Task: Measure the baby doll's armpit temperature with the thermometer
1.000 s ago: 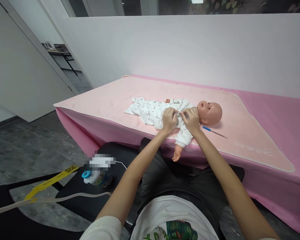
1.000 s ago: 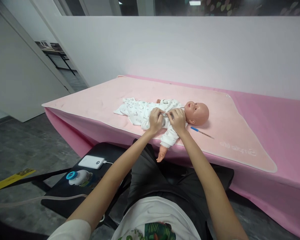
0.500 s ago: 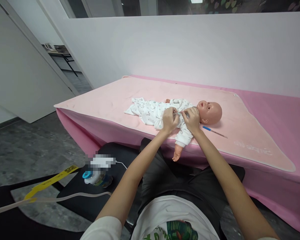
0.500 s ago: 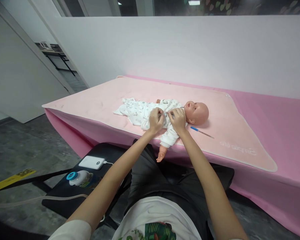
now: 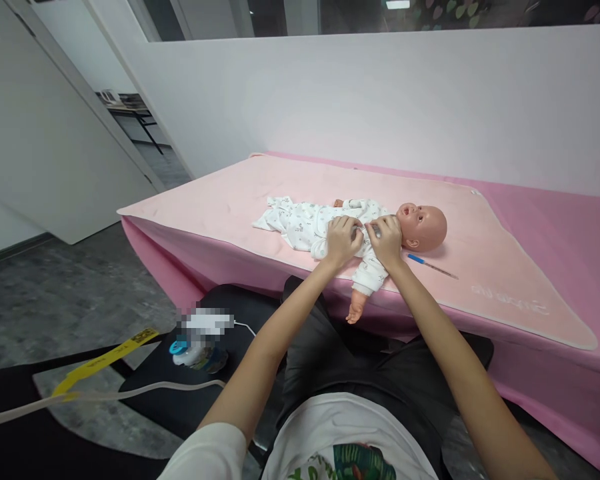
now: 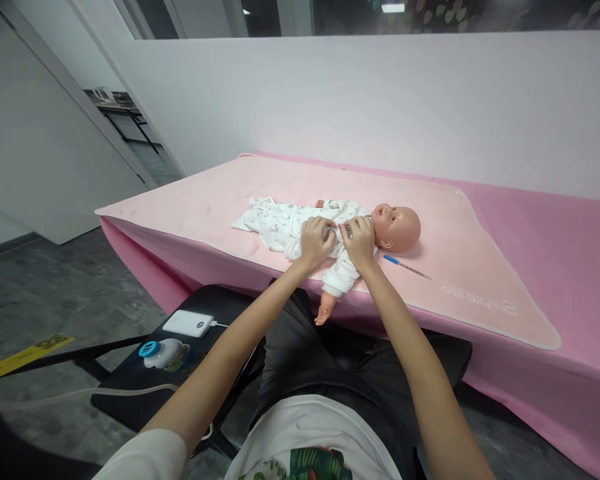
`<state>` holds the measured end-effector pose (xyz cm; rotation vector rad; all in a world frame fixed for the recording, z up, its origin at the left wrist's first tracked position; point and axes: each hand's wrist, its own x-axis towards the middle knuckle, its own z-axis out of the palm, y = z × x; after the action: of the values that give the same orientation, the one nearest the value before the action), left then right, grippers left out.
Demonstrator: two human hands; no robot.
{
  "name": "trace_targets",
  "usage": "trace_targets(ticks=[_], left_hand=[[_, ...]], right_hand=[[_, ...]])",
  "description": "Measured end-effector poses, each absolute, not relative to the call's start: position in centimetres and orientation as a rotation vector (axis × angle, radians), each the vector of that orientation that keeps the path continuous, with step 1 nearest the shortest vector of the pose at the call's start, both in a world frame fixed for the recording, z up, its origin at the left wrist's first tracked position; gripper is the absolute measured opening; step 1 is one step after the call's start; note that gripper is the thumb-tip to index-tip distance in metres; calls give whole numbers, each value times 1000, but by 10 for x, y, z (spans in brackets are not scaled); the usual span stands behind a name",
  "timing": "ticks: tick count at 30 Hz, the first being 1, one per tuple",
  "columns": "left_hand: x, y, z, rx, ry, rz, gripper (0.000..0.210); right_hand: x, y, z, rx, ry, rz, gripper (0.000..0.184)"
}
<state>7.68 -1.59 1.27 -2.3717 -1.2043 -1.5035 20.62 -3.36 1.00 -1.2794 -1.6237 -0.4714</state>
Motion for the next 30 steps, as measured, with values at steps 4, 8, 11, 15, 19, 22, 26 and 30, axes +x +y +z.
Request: trace_targets(ticks=[4,8,11,15,19,22,26,30], left_hand=[[55,-7,16,-2540,-914,-1222,13],[17,5,16,-2602,-793,-1054,23],[-3,12,12,-2558,-976,-1187,19],[-5,17,8,-2542,-1099,-1261,13],[-2,18,7,-2555,-1143,-1373,20],[-4,18,7,-2597,-1165,-1476,27],[-6,20,5,-2548,-1150,-1560,31],[-5,20,5,-2447,-1243,-1622,33]], right_hand=[[205,-34,10,-1284,-1620,-481,18],[203,-36,11,-1299,-1625,-524,15],[203,-38,11,-1298,-1670,-619,14],[196,-35,19,-1148,-1948,-784,20],[177,-23,30,-982,-2272,-761,19],[161,-15,31,-962,-2320,-737,19],[156,-17,24,-1021,-2252,-726,15],[162,-23,20,-1016,-2196,-725,18]])
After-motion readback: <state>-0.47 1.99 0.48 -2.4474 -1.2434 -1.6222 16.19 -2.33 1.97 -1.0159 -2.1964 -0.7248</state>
